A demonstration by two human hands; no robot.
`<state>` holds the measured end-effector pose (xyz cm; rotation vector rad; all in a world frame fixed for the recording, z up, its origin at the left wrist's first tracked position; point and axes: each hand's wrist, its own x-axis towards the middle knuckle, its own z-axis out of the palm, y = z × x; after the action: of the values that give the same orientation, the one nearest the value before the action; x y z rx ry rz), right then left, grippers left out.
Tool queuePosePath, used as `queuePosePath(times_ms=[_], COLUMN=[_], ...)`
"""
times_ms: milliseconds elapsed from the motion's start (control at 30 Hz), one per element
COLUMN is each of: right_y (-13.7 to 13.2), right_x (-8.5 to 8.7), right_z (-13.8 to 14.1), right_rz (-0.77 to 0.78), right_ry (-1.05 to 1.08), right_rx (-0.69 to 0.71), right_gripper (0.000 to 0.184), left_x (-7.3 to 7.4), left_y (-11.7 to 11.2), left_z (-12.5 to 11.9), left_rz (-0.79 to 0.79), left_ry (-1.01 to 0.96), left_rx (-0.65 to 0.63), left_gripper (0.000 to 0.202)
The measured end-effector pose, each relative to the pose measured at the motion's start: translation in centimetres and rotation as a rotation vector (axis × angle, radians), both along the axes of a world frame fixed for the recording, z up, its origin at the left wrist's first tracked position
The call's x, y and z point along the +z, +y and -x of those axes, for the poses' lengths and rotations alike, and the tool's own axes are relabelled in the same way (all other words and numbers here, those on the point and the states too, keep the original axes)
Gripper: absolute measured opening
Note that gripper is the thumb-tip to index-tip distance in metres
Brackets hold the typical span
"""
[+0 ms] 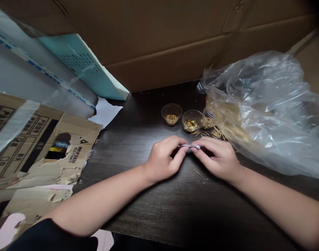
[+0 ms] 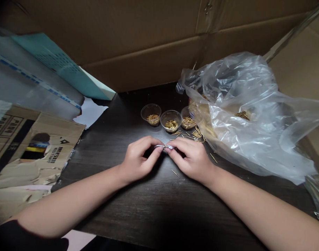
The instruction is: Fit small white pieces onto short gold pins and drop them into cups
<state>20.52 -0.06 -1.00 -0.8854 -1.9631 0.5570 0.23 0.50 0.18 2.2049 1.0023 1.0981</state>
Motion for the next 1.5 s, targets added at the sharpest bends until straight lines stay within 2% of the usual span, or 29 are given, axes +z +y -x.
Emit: queuePosePath(times_ms=[133,233,333,1067,1367,1500], right_y=[-0.03,-0.13,-0.21,-0.16,-0.40,-0.45], right_x=[0.37,0.52,0.47,0.07,-0.32,-0.25], right_z=[-0.09,-0.14,-0.12,-0.22,-0.47,-0.46], right_rz=[0.015,0.035,0.052,0.030,-0.117,-0.157], right_ry=[-0.006,-0.028,-0.036,-0.090,-0.169,-0.201], right_rx=[-0.011,0.003,0.037,0.059,-0.025,-0.023], right_gripper=[0.009,0.011,0.012,0.011,0.016,0.011], left_x=[-0.04,-0.12,-0.15,0.04,0.46,0.48], left_y=[0.07,0.13,0.11,0.14,0.24,0.21], left_z=[-0.01,-0.02,-0.05,0.00,0.08,0.05], left_rz=[0.138,0.284,0.332,0.335,0.291,0.308], left_ry=[-0.063,-0.095,-0.119,-0.134,-0.088,-0.088], left_rx=[0.037,0.008,-0.027,-0.046,-0.034,-0.049], left_gripper=[0.006,0.010,0.012,0.012,0.010,0.010])
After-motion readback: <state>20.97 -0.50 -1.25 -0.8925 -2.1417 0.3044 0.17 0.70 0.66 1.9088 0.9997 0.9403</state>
